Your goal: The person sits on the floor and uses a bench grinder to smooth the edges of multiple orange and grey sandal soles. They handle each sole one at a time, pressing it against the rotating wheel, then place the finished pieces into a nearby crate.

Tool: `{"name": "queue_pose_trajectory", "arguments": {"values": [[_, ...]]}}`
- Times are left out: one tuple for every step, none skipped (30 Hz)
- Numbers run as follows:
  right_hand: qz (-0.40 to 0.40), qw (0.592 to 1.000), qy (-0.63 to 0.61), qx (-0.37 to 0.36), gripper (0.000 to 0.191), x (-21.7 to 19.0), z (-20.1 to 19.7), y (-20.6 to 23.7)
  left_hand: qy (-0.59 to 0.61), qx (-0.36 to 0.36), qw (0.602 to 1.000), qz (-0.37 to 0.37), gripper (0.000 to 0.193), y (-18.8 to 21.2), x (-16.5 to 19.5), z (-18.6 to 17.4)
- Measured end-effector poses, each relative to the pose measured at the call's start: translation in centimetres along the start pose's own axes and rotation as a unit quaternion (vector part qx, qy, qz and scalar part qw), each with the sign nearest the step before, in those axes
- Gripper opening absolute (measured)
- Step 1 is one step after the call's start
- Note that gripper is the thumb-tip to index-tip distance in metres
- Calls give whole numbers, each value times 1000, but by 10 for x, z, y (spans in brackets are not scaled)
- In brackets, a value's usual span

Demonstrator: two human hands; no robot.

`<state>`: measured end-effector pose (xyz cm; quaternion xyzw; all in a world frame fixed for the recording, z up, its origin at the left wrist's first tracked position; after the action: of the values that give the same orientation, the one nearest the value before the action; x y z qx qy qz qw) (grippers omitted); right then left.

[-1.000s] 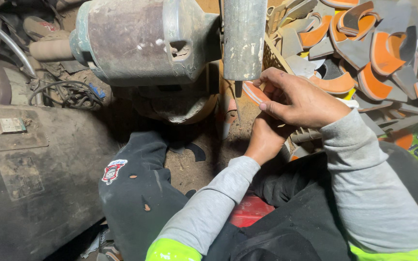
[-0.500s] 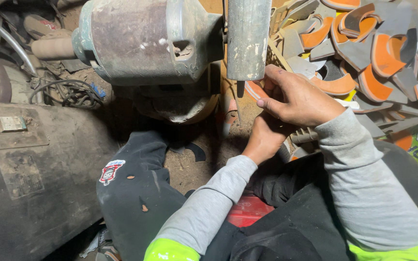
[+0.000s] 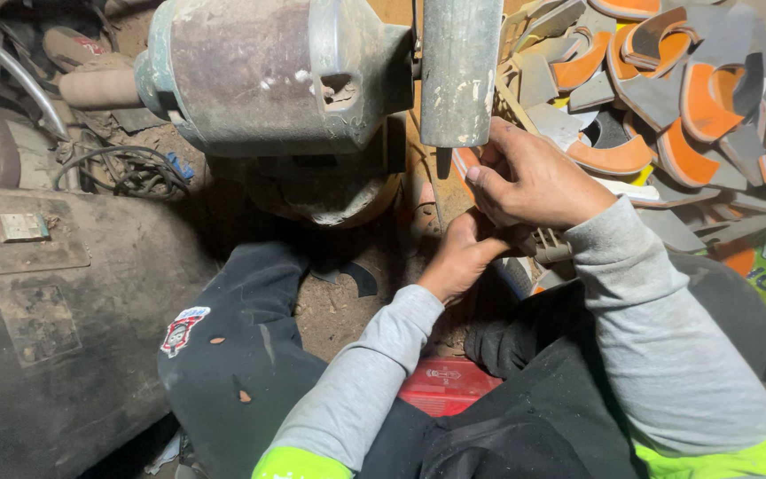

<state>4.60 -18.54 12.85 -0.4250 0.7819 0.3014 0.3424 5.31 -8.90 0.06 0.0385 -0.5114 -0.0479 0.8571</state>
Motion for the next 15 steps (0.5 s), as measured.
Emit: {"name": "queue_pose_trajectory", "arguments": {"values": [[10,1000,-4,-2,28,3,1,-1,20,-6,1000,2,39,0,-1,0],[21,1000,-8,-5,27,7,2,-1,41,-11,999,3,40,0,-2,0],[13,1000,-11,0,28,6,2,-2,61,-16,998,5,40,1,-4,-1],[5,1000,-13,5,29,5,2,-3,68,-17,998,6,42,1,-4,-3],[-4,1000,-16,10,31,4,1,-4,75,-18,997,6,45,1,-5,-4],[-2,1000,-8,14,32,5,0,-4,81,-19,997,7,47,2,-6,-6],[1,1000,-1,18,32,5,0,-5,77,-22,997,5,49,3,-6,-8],[3,1000,7,22,33,6,0,-5,74,-24,997,4,52,3,-5,-10],[-6,1000,1,29,33,4,-1,-5,70,-27,997,2,54,4,-4,-12],[-15,999,-5,35,34,2,-2,-6,83,-26,996,-1,56,4,-5,-13],[-24,999,-11,43,35,-1,-3,-7,96,-25,995,-3,57,5,-4,-15],[-10,999,-9,44,35,1,-2,-8,109,-24,994,-6,59,6,-4,-16],[5,999,-7,46,35,3,-1,-9,129,-26,991,-18,59,7,-5,-17],[19,999,-4,49,34,5,-2,-9,148,-28,988,-29,59,8,-6,-17],[15,999,-3,51,35,4,-2,-10,168,-30,985,-41,58,10,-6,-18]]}}
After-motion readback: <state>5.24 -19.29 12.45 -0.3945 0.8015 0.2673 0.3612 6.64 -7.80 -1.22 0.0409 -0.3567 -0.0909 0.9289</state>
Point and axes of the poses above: each hand's wrist, its own y-axis away from the middle knuckle, its own z-axis out of the palm, x = y × z, the point moved 10 cm from there along -y, towards the middle knuckle, and after that the axes turned 8 degrees about -x, right-handed, at the moved point
